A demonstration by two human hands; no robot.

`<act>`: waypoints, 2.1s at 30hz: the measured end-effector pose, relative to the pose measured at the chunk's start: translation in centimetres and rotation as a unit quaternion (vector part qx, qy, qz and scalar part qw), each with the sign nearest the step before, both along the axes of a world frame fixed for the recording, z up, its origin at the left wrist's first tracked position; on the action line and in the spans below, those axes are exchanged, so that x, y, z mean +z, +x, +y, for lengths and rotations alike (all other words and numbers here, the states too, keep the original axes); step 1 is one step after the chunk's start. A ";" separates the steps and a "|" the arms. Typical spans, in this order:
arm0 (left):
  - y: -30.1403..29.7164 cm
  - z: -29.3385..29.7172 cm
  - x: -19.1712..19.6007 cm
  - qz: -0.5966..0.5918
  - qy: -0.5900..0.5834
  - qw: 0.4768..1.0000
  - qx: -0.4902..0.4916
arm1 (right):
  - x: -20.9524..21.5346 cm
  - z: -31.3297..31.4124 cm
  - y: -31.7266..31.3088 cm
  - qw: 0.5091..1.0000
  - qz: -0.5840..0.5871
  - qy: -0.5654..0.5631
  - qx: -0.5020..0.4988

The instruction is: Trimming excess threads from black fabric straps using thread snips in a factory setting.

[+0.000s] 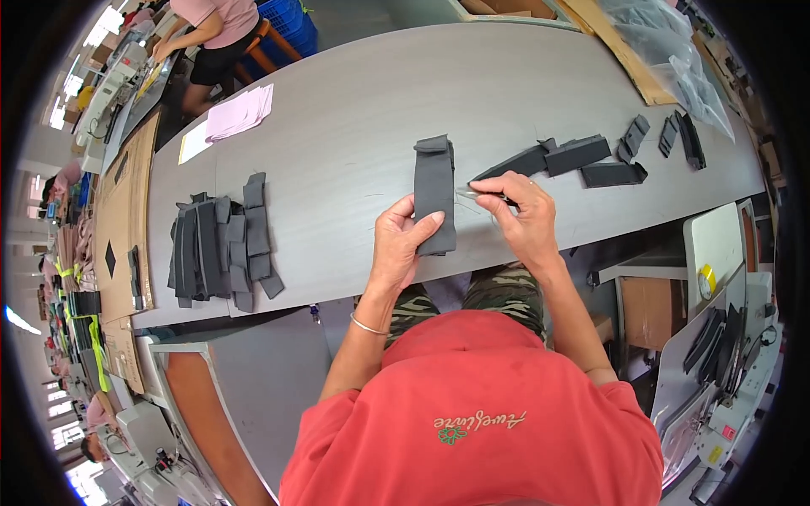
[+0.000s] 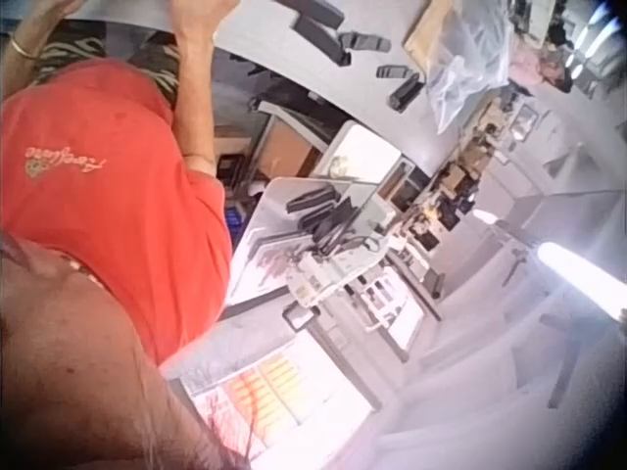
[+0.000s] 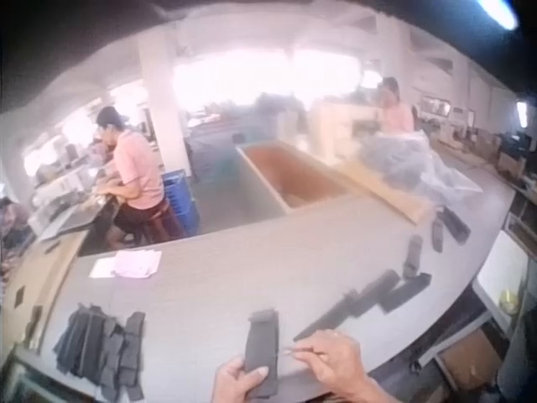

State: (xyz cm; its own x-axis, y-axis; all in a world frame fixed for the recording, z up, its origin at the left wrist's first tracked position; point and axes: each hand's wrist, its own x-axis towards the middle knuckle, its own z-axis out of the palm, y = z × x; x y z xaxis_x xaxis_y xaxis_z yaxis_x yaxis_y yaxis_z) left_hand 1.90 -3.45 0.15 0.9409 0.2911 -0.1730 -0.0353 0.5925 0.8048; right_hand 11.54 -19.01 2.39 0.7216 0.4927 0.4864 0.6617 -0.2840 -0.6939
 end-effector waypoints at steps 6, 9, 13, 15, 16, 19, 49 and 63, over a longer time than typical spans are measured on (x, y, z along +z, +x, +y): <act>0.1 0.1 -0.2 0.013 0.042 0.999 -0.006 | -0.5 1.1 -0.8 1.000 -0.006 0.019 0.015; 0.1 0.0 -0.5 -0.008 0.094 0.995 0.011 | 0.0 1.4 -1.3 1.000 0.016 -0.021 0.003; 0.3 -0.2 -0.7 -0.027 0.161 0.986 0.024 | -0.3 1.8 -0.9 1.000 -0.020 -0.012 0.017; 0.3 -0.1 -0.7 -0.023 0.188 0.982 0.008 | -0.3 2.0 -0.8 0.999 -0.030 -0.017 0.015; 0.3 -0.1 -0.6 -0.022 0.188 0.982 0.008 | -0.4 2.0 -0.8 0.999 -0.035 -0.015 0.017; 0.4 -0.1 -0.5 -0.020 0.221 0.975 0.001 | -0.4 2.2 -0.6 0.998 -0.057 -0.014 0.020; 0.1 1.3 0.5 -0.067 -0.103 0.992 -0.041 | 0.1 1.7 -0.7 0.962 0.242 0.040 0.122; 0.5 1.2 0.1 -0.079 0.069 0.994 -0.023 | 0.3 2.0 -2.7 0.990 0.112 -0.001 0.091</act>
